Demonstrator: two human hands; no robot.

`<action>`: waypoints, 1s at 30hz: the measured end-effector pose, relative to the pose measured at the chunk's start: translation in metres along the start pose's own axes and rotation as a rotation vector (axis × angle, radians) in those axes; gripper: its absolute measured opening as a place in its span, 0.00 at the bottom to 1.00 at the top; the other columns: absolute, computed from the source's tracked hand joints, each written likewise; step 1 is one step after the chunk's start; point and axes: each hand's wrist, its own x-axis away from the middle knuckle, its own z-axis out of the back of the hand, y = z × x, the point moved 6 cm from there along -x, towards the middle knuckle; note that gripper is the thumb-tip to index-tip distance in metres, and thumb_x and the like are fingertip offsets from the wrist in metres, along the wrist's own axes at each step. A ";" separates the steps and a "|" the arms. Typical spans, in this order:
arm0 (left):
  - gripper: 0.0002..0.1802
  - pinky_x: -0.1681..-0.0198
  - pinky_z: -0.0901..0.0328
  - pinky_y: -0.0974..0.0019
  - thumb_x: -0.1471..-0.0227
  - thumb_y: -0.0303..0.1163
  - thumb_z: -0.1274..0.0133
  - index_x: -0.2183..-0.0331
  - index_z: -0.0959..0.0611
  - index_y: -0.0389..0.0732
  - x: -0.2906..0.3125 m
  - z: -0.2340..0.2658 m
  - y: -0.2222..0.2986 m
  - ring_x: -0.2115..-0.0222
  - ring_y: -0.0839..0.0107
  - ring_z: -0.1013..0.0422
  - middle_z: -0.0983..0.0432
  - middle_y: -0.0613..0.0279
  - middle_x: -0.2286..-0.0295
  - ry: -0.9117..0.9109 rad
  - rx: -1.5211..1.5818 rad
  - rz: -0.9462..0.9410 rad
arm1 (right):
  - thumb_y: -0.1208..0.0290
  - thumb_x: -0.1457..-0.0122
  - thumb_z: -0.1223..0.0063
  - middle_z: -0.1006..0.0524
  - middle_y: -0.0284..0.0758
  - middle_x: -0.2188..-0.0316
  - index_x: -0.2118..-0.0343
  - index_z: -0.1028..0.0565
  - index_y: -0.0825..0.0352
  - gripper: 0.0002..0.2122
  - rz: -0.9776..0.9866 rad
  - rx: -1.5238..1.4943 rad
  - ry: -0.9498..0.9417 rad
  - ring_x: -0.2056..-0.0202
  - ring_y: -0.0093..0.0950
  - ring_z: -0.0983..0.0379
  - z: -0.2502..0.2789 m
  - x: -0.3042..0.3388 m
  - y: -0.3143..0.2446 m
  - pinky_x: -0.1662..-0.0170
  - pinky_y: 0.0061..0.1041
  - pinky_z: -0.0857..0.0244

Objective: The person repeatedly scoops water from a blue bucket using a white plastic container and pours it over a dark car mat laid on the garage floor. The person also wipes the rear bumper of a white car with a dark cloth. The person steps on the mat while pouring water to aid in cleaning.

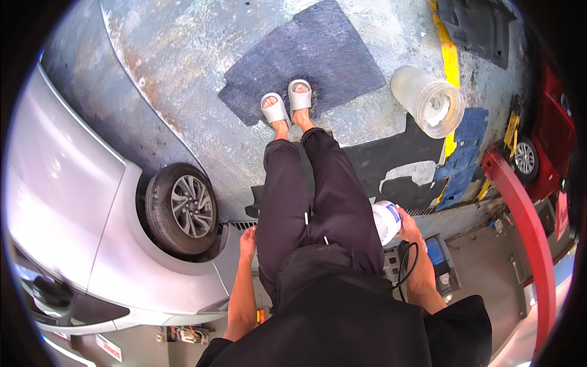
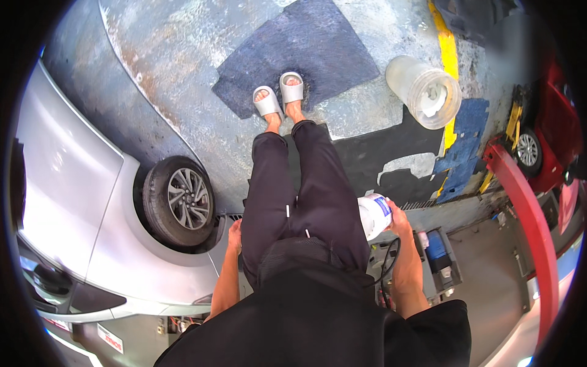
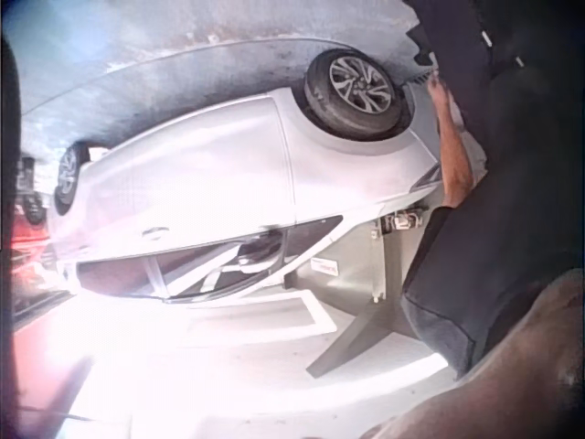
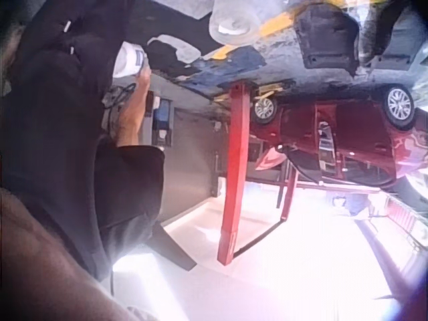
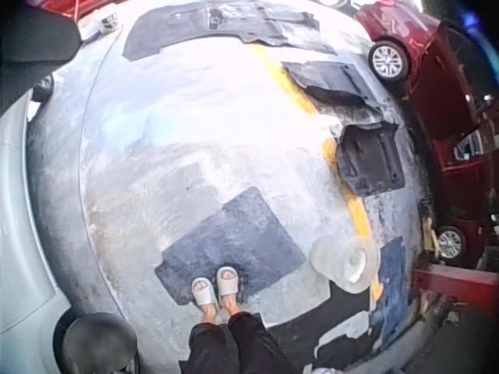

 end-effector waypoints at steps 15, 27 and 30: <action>0.24 0.63 0.31 0.67 0.34 0.48 0.54 0.48 0.23 0.39 -0.013 0.045 0.116 0.61 0.73 0.24 0.20 0.64 0.58 0.021 -0.254 -0.017 | 0.35 0.40 0.54 0.18 0.30 0.61 0.49 0.25 0.59 0.30 0.119 -0.328 0.182 0.62 0.26 0.21 -0.006 -0.048 0.044 0.64 0.38 0.28; 0.26 0.58 0.31 0.63 0.35 0.50 0.52 0.48 0.22 0.39 0.000 -0.064 0.251 0.59 0.71 0.26 0.21 0.62 0.56 0.080 -0.452 -0.015 | 0.33 0.44 0.49 0.18 0.33 0.66 0.52 0.23 0.62 0.33 -0.049 -0.422 0.101 0.68 0.28 0.20 0.044 -0.058 0.073 0.66 0.39 0.26; 0.26 0.56 0.32 0.63 0.35 0.50 0.53 0.49 0.22 0.39 -0.007 -0.099 0.274 0.58 0.71 0.26 0.21 0.63 0.56 0.012 -0.461 -0.054 | 0.35 0.43 0.49 0.17 0.32 0.66 0.51 0.23 0.60 0.31 -0.073 -0.475 0.080 0.71 0.28 0.20 0.056 -0.053 0.074 0.68 0.38 0.26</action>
